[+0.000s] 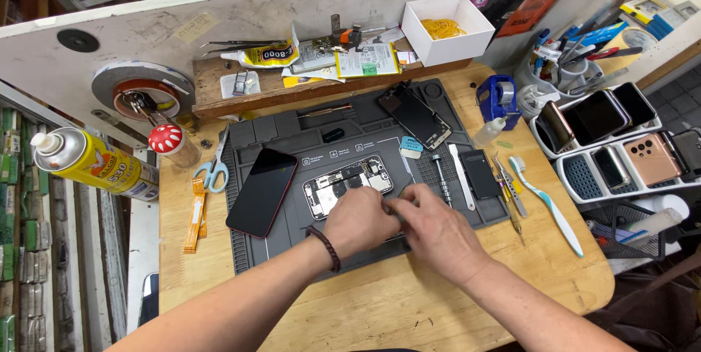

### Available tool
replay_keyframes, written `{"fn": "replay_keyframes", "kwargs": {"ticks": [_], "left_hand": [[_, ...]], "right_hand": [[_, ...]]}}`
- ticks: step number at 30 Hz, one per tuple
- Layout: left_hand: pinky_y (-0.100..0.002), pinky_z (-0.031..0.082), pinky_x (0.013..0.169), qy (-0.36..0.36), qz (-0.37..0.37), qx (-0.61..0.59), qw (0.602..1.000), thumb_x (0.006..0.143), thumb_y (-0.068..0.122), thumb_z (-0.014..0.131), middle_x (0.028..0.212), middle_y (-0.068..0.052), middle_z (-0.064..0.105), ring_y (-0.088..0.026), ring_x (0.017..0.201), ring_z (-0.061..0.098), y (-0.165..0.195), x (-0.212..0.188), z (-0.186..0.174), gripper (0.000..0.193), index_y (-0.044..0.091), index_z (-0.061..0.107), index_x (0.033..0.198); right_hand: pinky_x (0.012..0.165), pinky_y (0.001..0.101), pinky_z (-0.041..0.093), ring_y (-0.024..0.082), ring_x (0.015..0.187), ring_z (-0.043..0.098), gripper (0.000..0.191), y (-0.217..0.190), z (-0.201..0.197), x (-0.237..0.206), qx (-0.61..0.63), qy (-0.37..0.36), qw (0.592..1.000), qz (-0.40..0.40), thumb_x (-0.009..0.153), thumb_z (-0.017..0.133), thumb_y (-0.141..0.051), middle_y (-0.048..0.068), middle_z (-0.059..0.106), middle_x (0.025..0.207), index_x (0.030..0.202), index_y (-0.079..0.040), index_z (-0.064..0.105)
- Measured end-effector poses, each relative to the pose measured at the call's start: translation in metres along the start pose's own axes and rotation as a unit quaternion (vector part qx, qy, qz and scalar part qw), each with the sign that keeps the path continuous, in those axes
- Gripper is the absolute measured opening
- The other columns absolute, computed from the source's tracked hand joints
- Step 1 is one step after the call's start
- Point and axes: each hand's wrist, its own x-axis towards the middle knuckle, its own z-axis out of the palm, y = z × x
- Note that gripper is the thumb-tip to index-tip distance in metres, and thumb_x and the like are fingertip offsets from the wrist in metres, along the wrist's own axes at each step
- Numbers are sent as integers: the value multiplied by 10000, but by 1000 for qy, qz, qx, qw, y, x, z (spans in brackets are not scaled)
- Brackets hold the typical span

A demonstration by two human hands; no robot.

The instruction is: The person disassembles a smartphone on a workbench, using a screwdriver and tweezers to remove screws and internal components. They detach the motherboard and place it on a mat, then use a small brush to clean the component before handling it again.

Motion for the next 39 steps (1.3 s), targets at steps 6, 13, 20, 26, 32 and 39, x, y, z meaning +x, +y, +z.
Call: {"fn": "replay_keyframes", "kwargs": {"ticks": [6,13,20,26,32,39], "left_hand": [[-415,573,628,-42,-82,-340,936,936,385,660,816,-162,751,-290,660,746,-3,0,-33,369,26,710,870],[-469,555,829,209,71,27,975,803,103,690,988,-172,725,-365,956,682,-50,-1,-45,157,21,733,931],[-469,539,908,215,83,89,969,763,38,690,1009,-186,685,-365,1059,620,-66,8,-26,130,-16,713,879],[-446,552,895,195,65,84,975,770,17,693,1023,-181,680,-345,1062,619,-66,10,-25,141,-18,713,905],[-434,556,900,194,63,85,975,766,17,696,1025,-172,683,-336,1062,622,-66,12,-26,142,-16,717,903],[-431,554,911,186,58,103,975,789,42,703,1025,-164,684,-330,1058,625,-67,15,-26,116,-11,723,890]], "right_hand": [[708,410,570,337,843,704,126,4,-20,22,21,128,991,27,896,710,-72,103,684,992,1000,-77,639],[657,290,595,150,787,775,294,13,-32,80,234,179,946,133,904,658,-94,73,742,917,1186,-57,585],[703,328,581,185,773,746,198,12,-19,100,146,97,976,125,929,654,-94,85,760,911,1122,-49,664],[749,336,583,204,795,751,193,13,-12,104,119,85,982,121,930,654,-112,104,766,895,1113,-53,674],[730,346,583,209,778,747,193,15,-13,106,120,76,979,144,937,645,-124,104,765,894,1112,-50,674],[698,344,577,196,731,734,203,11,-16,108,124,63,976,167,934,639,-122,90,763,906,1122,-50,670]]}}
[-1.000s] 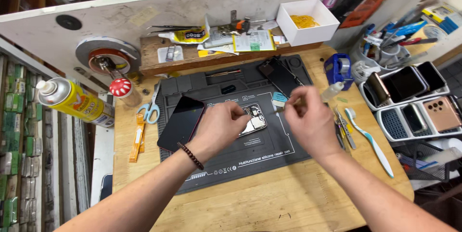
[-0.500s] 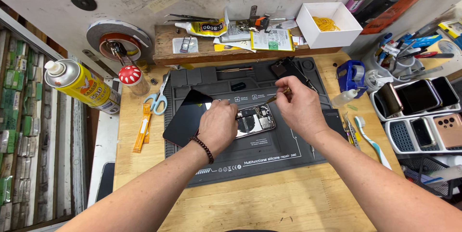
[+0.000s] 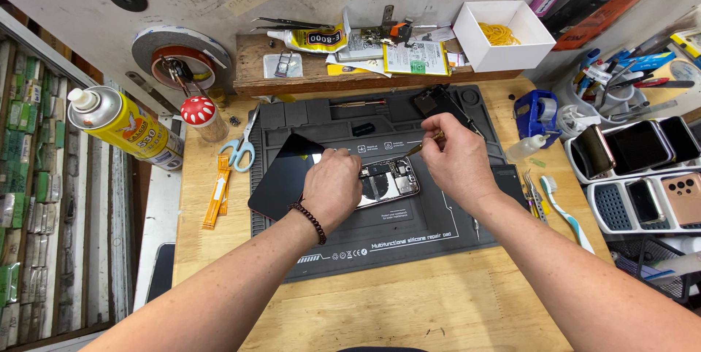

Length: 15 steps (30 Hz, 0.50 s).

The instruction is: The person disassembles a smartphone on a workbench, using a screwdriver and tweezers to remove screws and internal components. They detach the motherboard and place it on a mat, then use a small brush to clean the component before handling it again.

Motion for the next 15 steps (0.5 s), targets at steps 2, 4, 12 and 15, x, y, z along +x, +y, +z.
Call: {"fn": "replay_keyframes", "kwargs": {"ticks": [2,4,12,15], "left_hand": [[-433,555,906,-3,-2,-2,1000,794,40,700,1029,-162,683,-328,1053,627,0,1,0,112,-9,723,892],[-435,554,906,-3,-4,-2,1000,797,38,697,1032,-161,683,-325,1051,628,0,1,-1,104,-9,723,885],[-411,574,901,-26,-16,4,1000,824,34,694,1021,-154,688,-299,1021,645,2,3,-4,68,-7,726,867],[-416,576,880,-28,-17,5,999,824,56,712,1012,-151,688,-300,1013,643,3,4,-4,84,-5,724,880]], "right_hand": [[683,344,573,195,712,727,202,-1,-1,0,-3,-7,1000,13,941,634,-123,89,761,895,1126,-51,669],[678,339,573,185,706,728,203,-3,-3,0,4,-13,1000,24,944,628,-124,92,761,874,1130,-54,668],[711,329,589,163,741,742,208,-6,-4,0,11,-33,998,46,947,611,-121,91,764,869,1139,-59,663],[730,346,584,194,775,743,212,-3,-4,1,-17,-30,999,3,935,626,-116,98,760,911,1133,-53,665]]}}
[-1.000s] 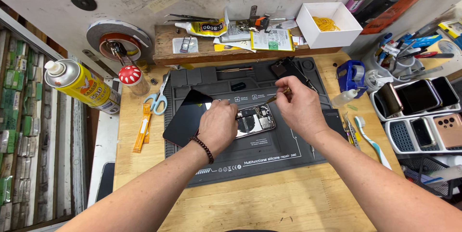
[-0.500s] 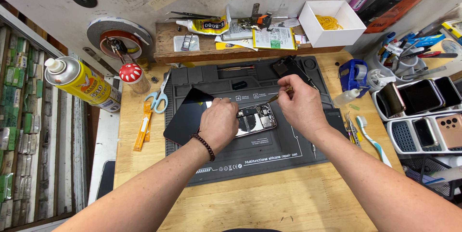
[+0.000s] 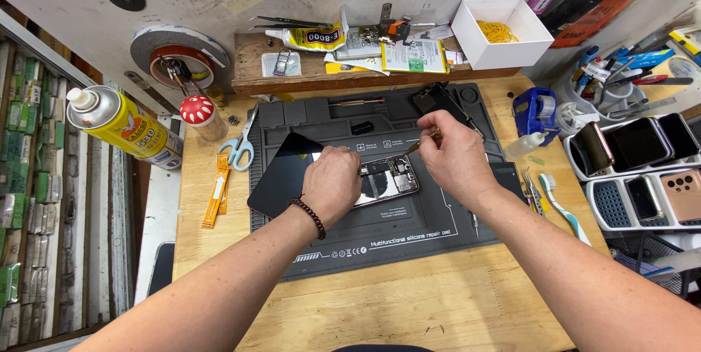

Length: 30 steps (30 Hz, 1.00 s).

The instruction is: The person disassembles a smartphone on a workbench, using a screwdriver and tweezers to remove screws and internal components. They detach the motherboard and place it on a mat, then use a small brush to clean the component before handling it again.

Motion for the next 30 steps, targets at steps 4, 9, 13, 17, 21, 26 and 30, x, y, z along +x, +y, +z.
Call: {"fn": "replay_keyframes", "kwargs": {"ticks": [4,9,13,17,21,26,30], "left_hand": [[-422,571,890,10,5,-7,1000,812,43,708,1015,-143,693,-307,1031,642,-1,0,0,71,-2,732,862],[-434,565,898,21,9,-14,1000,803,30,691,1019,-144,694,-320,1049,639,-2,0,2,77,1,736,858],[-437,557,903,22,1,-27,999,804,40,688,1020,-147,692,-322,1056,634,-6,0,4,89,5,737,871],[-437,544,919,34,8,-47,998,800,69,706,1021,-138,696,-323,1061,630,-6,-1,6,106,10,745,879],[-438,537,923,26,-7,-48,998,803,84,714,1027,-131,696,-319,1061,627,-6,0,5,117,18,748,894],[-436,551,912,13,-13,-36,999,824,87,712,1023,-135,698,-314,1059,635,-5,3,5,109,16,752,897],[-436,558,907,17,-6,-31,999,830,85,712,1015,-143,697,-319,1051,639,-5,3,5,109,13,751,902]], "right_hand": [[743,369,578,244,850,733,220,4,0,6,-29,-8,989,-144,924,624,-82,133,744,952,1135,-28,651],[723,362,563,223,780,722,231,8,2,16,22,-1,996,-85,932,592,-72,116,729,891,1157,-42,636],[697,368,547,226,759,678,290,19,-3,30,113,-76,989,50,963,471,-35,124,711,904,1224,-55,597],[791,349,546,210,867,693,375,27,6,32,52,-192,980,6,895,496,-13,84,760,998,1250,-66,606],[905,349,551,223,1015,730,495,22,16,31,-38,-237,971,-9,874,509,-13,68,778,1080,1353,-120,571],[989,394,522,264,1140,685,561,3,15,31,-121,-267,956,-17,893,486,-24,59,746,1196,1437,-161,500],[1023,418,505,281,1193,653,583,-8,13,29,-199,-284,936,-56,900,498,-46,51,733,1232,1470,-164,462]]}}
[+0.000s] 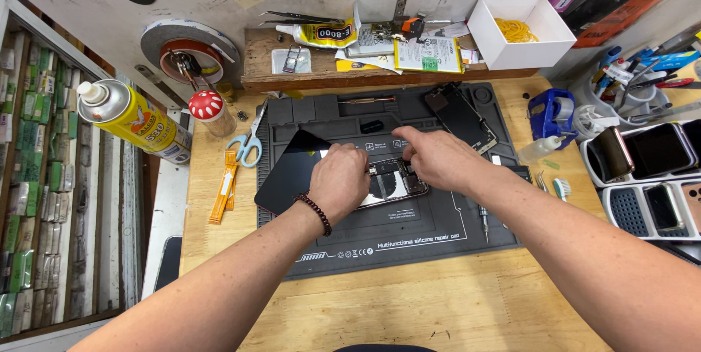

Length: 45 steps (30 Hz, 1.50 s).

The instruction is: The person disassembles a smartphone on a workbench, using a screwdriver and tweezers to remove screws and internal components. They detach the motherboard and place it on a mat, then use a small brush to clean the component before handling it again.

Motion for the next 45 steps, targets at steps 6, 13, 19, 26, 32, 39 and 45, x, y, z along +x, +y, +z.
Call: {"fn": "replay_keyframes", "kwargs": {"ticks": [6,13,19,26,32,39,45], "left_hand": [[-434,562,890,1,-3,-4,1000,833,85,710,1016,-135,698,-313,1056,637,0,1,1,109,13,748,906],[-427,565,896,-4,-5,4,1000,836,78,710,1021,-136,696,-309,1053,639,0,1,1,110,11,752,913],[-426,569,891,-5,-2,10,1000,834,70,709,1016,-139,694,-312,1045,643,1,1,-1,102,9,752,904],[-426,566,900,-6,3,8,1000,826,55,710,1019,-145,689,-315,1050,641,2,-2,-2,97,6,741,904],[-424,556,917,3,8,7,1000,810,55,717,1024,-146,685,-316,1057,636,2,-2,-2,100,4,736,894],[-427,554,913,14,13,-7,1000,822,41,687,1015,-149,689,-316,1052,639,-1,-4,-1,95,9,736,898],[-438,556,874,32,19,-29,999,822,49,691,989,-151,687,-320,1029,635,-1,-8,-1,86,5,735,881]], "right_hand": [[1017,429,506,286,1176,662,592,-5,0,-6,-11,4,1000,3,908,505,-61,55,725,1235,1490,-158,442],[1001,429,521,291,1135,683,596,-3,5,-6,-1,9,1000,11,906,497,-67,54,737,1213,1493,-159,445],[945,467,535,324,1086,689,637,-10,6,-9,-41,29,999,1,879,518,-55,104,748,1144,1503,-151,432],[859,489,563,371,977,711,658,-10,12,-2,-138,22,990,-25,878,531,-55,199,738,1025,1524,-135,433],[878,461,547,338,1018,698,561,8,9,23,-46,27,997,-53,902,540,-90,110,756,1046,1459,-141,505],[905,390,546,271,991,718,617,22,11,37,26,-20,999,-25,879,520,-18,83,770,1015,1481,-153,505],[884,339,565,232,927,743,609,38,13,31,164,-10,985,-61,831,490,18,74,794,956,1419,-121,570]]}}
